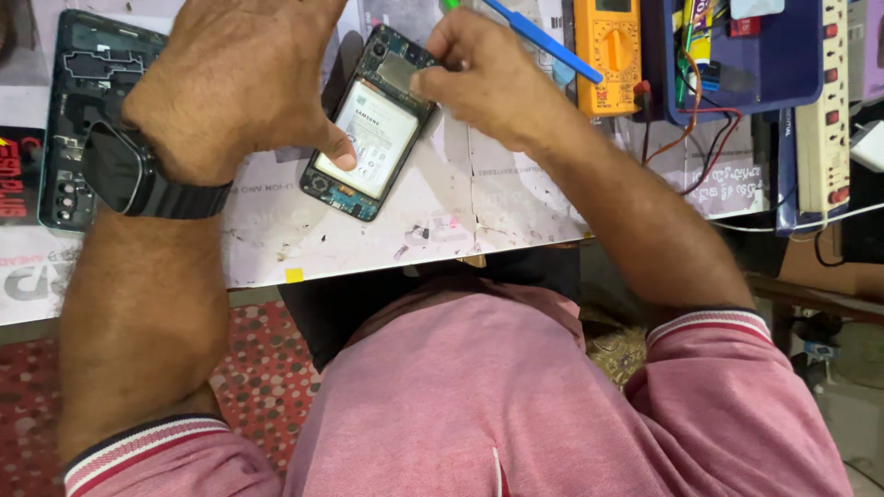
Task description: The person repairs a disassembled Samsung smartphone by hand, using a green plastic spudger to pry and adjust internal components. They repeatedly lift and reseat a flexible ribbon cable near the top of the motherboard, then use their fingers to press and align the cable and surrounding parts. The phone remains open on the person's lap during the process.
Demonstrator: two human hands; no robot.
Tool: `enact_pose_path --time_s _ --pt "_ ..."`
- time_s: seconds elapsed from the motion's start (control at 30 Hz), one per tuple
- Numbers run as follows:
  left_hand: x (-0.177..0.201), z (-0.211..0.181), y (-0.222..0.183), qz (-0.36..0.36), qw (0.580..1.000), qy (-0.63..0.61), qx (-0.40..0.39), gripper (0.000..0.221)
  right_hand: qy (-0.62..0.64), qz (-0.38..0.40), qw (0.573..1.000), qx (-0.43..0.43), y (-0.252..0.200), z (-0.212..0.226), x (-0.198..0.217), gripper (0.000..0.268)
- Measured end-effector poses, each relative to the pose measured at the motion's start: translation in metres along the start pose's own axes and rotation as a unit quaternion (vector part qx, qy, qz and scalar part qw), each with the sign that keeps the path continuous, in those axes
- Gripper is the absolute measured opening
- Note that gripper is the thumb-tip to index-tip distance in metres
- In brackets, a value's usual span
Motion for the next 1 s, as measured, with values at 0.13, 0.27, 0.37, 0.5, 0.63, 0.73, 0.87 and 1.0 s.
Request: enact_pose_path --time_s 0.13,0.27,0.37,0.5,0.63,0.73,0.87,1.0 --pt "-0.012 0.009 0.007 0.095 0.990 -0.088 0.057 0.109 0.138 0.077 0.987 0.009 0.002 0.000 0.002 0.025" --pt "-0.027 0.032 0.009 0.154 0.954 -0.174 0.189 0.072 0.225 0.088 0.969 0.049 0.005 0.003 0.018 0.027" --pt "-0.019 0.033 0.018 -0.010 0.869 -0.475 0.138 0.058 0.251 0.092 0.960 0.087 0.005 0.012 0.038 0.028" --pt "-0.048 0.033 0.022 0.041 0.762 -0.623 0.171 0.031 0.263 0.112 0.952 0.114 0.000 0.020 0.051 0.029" --pt "-0.061 0.024 0.018 0.081 0.761 -0.626 0.152 0.022 0.257 0.135 0.949 0.123 -0.001 0.023 0.047 0.029" --pt "-0.065 0.023 0.019 0.087 0.782 -0.601 0.141 0.020 0.271 0.135 0.948 0.101 0.004 0.018 0.042 0.029" --pt "-0.068 0.026 0.021 0.071 0.790 -0.591 0.145 0.019 0.265 0.108 0.953 0.096 0.010 0.010 0.039 0.026" --pt "-0.067 0.027 0.021 0.048 0.771 -0.617 0.150 0.019 0.319 0.140 0.931 0.107 0.005 0.009 0.032 0.045"
Point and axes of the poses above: each hand's wrist, its own y-axis towards the middle knuckle, its own x-axis out of the back of the hand, z = x × y, the point moved 7 cm from there along y, towards the middle knuckle, and after that the axes turned 1 degree about -y, right-handed, at the moved point
